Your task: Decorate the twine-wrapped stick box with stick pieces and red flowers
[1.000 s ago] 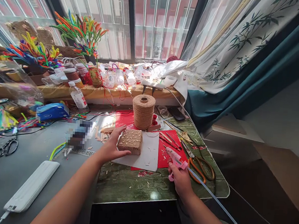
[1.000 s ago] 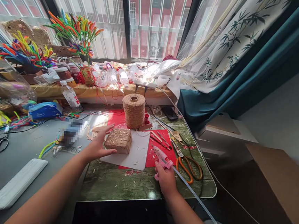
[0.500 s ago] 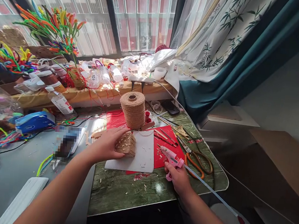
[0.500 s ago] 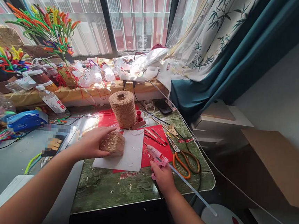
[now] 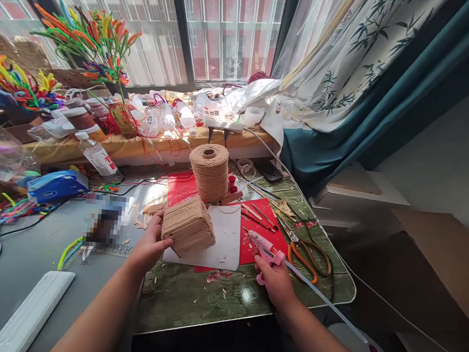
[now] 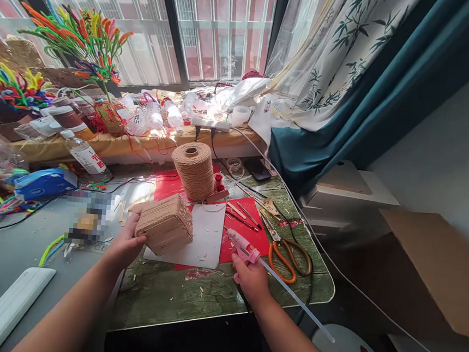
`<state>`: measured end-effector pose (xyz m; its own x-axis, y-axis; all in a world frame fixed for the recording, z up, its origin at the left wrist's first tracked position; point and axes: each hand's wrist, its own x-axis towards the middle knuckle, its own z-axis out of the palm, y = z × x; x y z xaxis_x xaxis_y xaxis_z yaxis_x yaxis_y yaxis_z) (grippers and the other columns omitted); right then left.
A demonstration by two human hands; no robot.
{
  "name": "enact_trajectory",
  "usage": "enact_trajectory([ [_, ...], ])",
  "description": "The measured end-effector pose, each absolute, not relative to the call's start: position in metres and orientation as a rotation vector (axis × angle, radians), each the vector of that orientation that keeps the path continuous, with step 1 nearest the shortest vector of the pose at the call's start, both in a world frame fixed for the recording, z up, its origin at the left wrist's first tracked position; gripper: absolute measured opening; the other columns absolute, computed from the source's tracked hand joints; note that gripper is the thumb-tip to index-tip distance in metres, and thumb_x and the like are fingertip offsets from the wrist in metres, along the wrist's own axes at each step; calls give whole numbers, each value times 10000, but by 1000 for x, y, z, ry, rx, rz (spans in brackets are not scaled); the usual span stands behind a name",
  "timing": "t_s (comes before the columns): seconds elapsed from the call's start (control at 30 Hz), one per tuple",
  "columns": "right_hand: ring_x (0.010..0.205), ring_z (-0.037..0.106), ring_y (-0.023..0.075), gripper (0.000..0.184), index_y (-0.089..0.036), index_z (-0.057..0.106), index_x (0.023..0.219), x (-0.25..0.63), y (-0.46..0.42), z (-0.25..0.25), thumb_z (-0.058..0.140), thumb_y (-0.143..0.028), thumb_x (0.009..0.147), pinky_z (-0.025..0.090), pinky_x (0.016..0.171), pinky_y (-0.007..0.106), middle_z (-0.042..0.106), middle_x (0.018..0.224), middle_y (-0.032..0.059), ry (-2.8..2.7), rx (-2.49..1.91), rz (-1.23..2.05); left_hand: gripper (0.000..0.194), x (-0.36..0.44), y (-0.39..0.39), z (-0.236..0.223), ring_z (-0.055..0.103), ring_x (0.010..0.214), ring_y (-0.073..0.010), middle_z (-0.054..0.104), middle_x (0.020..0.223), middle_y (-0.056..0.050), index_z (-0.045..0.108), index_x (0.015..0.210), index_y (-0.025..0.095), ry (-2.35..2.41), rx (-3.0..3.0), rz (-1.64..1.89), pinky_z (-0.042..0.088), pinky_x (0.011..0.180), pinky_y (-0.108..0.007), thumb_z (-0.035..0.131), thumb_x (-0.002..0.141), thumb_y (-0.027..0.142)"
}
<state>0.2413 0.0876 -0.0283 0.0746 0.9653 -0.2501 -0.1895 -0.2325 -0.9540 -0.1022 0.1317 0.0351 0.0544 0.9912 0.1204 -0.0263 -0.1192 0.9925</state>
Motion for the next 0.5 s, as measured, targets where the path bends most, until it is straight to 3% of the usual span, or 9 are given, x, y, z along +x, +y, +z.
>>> enact_trajectory([
  [0.2,535,489,123,337,-190,706,1005,247,87,-32,748,-479,836,402,442,238,593,693,-12,-909,-1257,1390,931,-119,132,4,386,1462,-394,452,1498,-140,404,1473,288,1183,1585,1079,306,1222,-552,890,693,439],
  [0.4,549,499,125,315,-193,711,993,248,87,-32,735,-471,848,408,448,236,609,712,-3,-914,-1249,1385,1272,-120,125,42,247,1557,-395,232,1682,-160,-20,1648,353,1274,1932,865,269,1236,-607,863,741,470],
  [0.43,557,505,127,314,-193,712,990,248,87,-32,737,-472,847,408,449,235,615,719,1,-911,-1248,1385,1296,-115,126,55,249,1555,-402,226,1689,-160,-25,1652,348,1319,2031,838,277,1232,-610,871,727,490],
  [0.5,567,512,129,314,-191,714,988,248,87,-33,738,-471,846,410,449,235,624,728,8,-901,-1247,1384,1161,-99,130,81,295,1530,-409,275,1679,-144,144,1648,334,1463,2239,735,290,1225,-606,845,746,540],
])
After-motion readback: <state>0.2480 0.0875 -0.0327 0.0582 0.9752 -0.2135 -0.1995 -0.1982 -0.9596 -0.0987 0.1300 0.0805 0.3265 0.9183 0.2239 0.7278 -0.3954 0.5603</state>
